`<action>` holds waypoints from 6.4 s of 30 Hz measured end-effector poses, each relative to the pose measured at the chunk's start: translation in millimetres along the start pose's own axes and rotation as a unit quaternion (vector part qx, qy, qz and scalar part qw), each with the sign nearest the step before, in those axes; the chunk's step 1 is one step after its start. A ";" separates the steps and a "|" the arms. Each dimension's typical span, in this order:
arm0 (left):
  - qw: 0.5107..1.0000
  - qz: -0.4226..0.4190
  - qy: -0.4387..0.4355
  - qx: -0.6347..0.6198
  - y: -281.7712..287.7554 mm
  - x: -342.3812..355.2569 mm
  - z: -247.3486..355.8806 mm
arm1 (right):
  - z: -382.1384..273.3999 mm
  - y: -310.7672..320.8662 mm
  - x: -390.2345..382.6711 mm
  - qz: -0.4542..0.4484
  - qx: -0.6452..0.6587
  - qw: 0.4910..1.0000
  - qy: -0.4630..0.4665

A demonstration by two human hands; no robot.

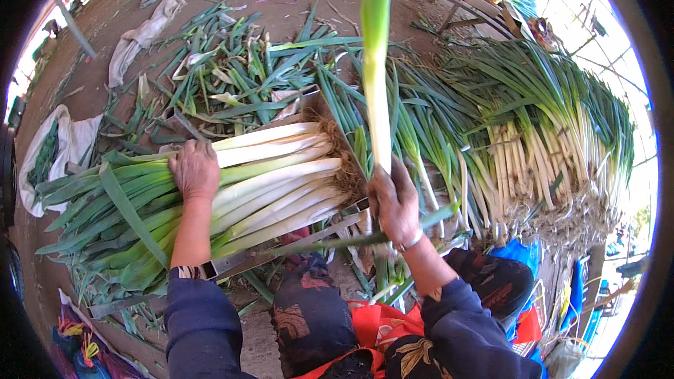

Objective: The person sits on the ground and repeatedly picks up leeks, trims the roots and outer layers by hand, and places the cleaned stalks into a neat pile. The process is continuous and repetitive throughout the clip.

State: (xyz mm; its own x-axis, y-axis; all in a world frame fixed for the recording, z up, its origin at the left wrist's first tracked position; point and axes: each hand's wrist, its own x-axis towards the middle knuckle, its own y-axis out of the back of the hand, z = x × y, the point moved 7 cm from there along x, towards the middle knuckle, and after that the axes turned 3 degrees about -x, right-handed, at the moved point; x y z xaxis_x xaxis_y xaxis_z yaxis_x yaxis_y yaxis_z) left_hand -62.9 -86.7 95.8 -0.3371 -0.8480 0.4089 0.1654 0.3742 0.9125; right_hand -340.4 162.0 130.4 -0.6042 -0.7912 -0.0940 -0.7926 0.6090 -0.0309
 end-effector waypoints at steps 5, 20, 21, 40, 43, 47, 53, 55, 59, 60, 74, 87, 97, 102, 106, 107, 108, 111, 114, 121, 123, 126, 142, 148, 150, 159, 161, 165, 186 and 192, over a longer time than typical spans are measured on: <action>1.000 0.005 0.010 -0.009 6.5 -5.8 -4.7 | -85.3 -120.2 30.4 -0.062 -0.162 0.934 0.311; 0.998 0.006 0.028 -0.048 9.6 -7.7 -0.4 | 87.0 -229.7 152.2 -0.228 -0.555 0.747 0.286; 0.998 0.024 0.027 -0.057 11.9 -9.7 -2.2 | 87.2 -231.9 151.2 -0.239 -0.556 0.747 0.275; 0.997 -0.044 0.007 0.062 27.8 7.7 -78.2 | 106.0 -232.9 149.6 -0.277 -0.578 0.756 0.131; 0.978 -0.207 0.011 0.034 20.9 35.3 -68.7 | 105.6 -221.3 156.8 -0.226 -0.581 0.759 0.188; 0.923 -0.374 0.064 0.054 13.4 64.8 -105.8 | 96.9 -235.9 145.2 -0.272 -0.581 0.753 0.148; 0.889 -0.412 0.187 0.074 3.8 55.7 -248.8 | 98.9 -240.8 143.2 -0.256 -0.578 0.754 0.177; 0.883 -0.408 0.212 0.088 19.4 43.0 -272.9 | 97.6 -237.1 145.4 -0.254 -0.567 0.761 0.186; 0.909 -0.310 0.278 0.032 35.6 -7.0 -286.1 | 99.6 -232.5 147.1 -0.250 -0.563 0.763 0.195; 0.915 -0.264 0.304 0.019 38.1 -16.4 -284.8 | 101.1 -229.3 148.7 -0.243 -0.567 0.761 0.200; 0.939 0.109 0.322 0.057 71.8 -4.4 -366.0 | 116.4 -241.9 150.4 -0.275 -0.590 0.719 0.245; 0.995 -0.054 0.037 0.079 27.0 -6.4 -77.0 | 104.8 -226.6 155.0 -0.194 -0.618 0.724 0.237; 0.995 -0.023 0.021 0.093 29.5 -1.0 -76.5 | 92.3 -198.2 85.9 -0.127 -0.589 0.765 0.226; 0.999 -0.027 -0.040 -0.004 46.9 -34.9 -21.6 | 103.1 -186.2 91.3 -0.125 -0.592 0.768 0.211; 0.999 -0.002 -0.034 0.026 33.4 -64.1 -21.3 | 99.0 -199.6 83.0 -0.117 -0.604 0.755 0.225; 0.999 0.016 -0.038 0.028 32.2 -63.1 -26.2 | 101.4 -205.0 84.4 -0.119 -0.610 0.750 0.226; 0.997 0.032 -0.054 0.044 34.7 -64.9 -30.4 | 102.5 -209.2 83.0 -0.140 -0.600 0.758 0.213; 0.995 0.051 -0.039 -0.074 45.3 -61.8 -32.8 | 110.5 -201.8 90.8 -0.140 -0.602 0.762 0.196; 0.964 0.162 -0.004 -0.210 91.4 -93.7 -32.2 | 102.9 -194.9 91.8 -0.133 -0.608 0.752 0.217; 0.926 0.128 0.301 -0.188 69.8 -288.8 -71.1 | 104.3 -197.5 87.9 -0.137 -0.621 0.736 0.233; 0.852 0.171 0.411 -0.276 58.1 -317.5 -93.6 | 107.4 -198.3 83.2 -0.138 -0.623 0.733 0.236; 0.766 0.339 0.433 -0.334 69.1 -303.9 -135.9 | 111.0 -202.9 81.0 -0.143 -0.624 0.732 0.234; 0.976 -0.208 0.023 0.063 47.7 -159.6 -331.8 | 87.2 -187.1 80.0 -0.177 -0.499 0.835 0.146; 0.903 -0.378 0.169 0.111 153.0 -77.6 -154.1 | 99.2 -147.8 -66.4 -0.235 -0.385 0.783 0.428; 0.963 -0.251 0.090 -0.046 167.1 -63.3 -85.7 | 105.0 -104.2 -120.5 -0.259 -0.280 0.805 0.455; 0.758 -0.360 -0.343 -0.422 201.4 -144.0 369.9 | 199.7 331.5 18.5 0.027 -0.718 0.692 -0.061; 0.767 -0.372 -0.284 -0.439 157.4 -154.4 373.1 | 144.0 422.6 38.4 0.177 -0.763 0.606 -0.139; 0.748 -0.452 -0.208 -0.439 115.8 -146.7 384.1 | 63.1 593.7 59.9 0.323 -0.706 0.604 -0.179; 0.749 -0.524 -0.092 -0.396 65.0 -130.6 360.9 | -20.1 748.0 106.3 0.321 -0.708 0.520 -0.355; 0.784 -0.470 -0.156 -0.375 87.7 -125.2 370.1 | -6.3 730.0 92.1 0.314 -0.672 0.556 -0.375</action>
State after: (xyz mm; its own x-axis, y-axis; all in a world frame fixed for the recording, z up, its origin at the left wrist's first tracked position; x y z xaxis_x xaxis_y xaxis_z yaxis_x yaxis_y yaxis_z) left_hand -349.3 191.2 129.9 -0.8270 -0.4410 -0.3487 0.1673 -0.7852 0.5962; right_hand -975.2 533.3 105.4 -0.9918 0.1065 -0.0706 -0.0944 -0.2383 0.9666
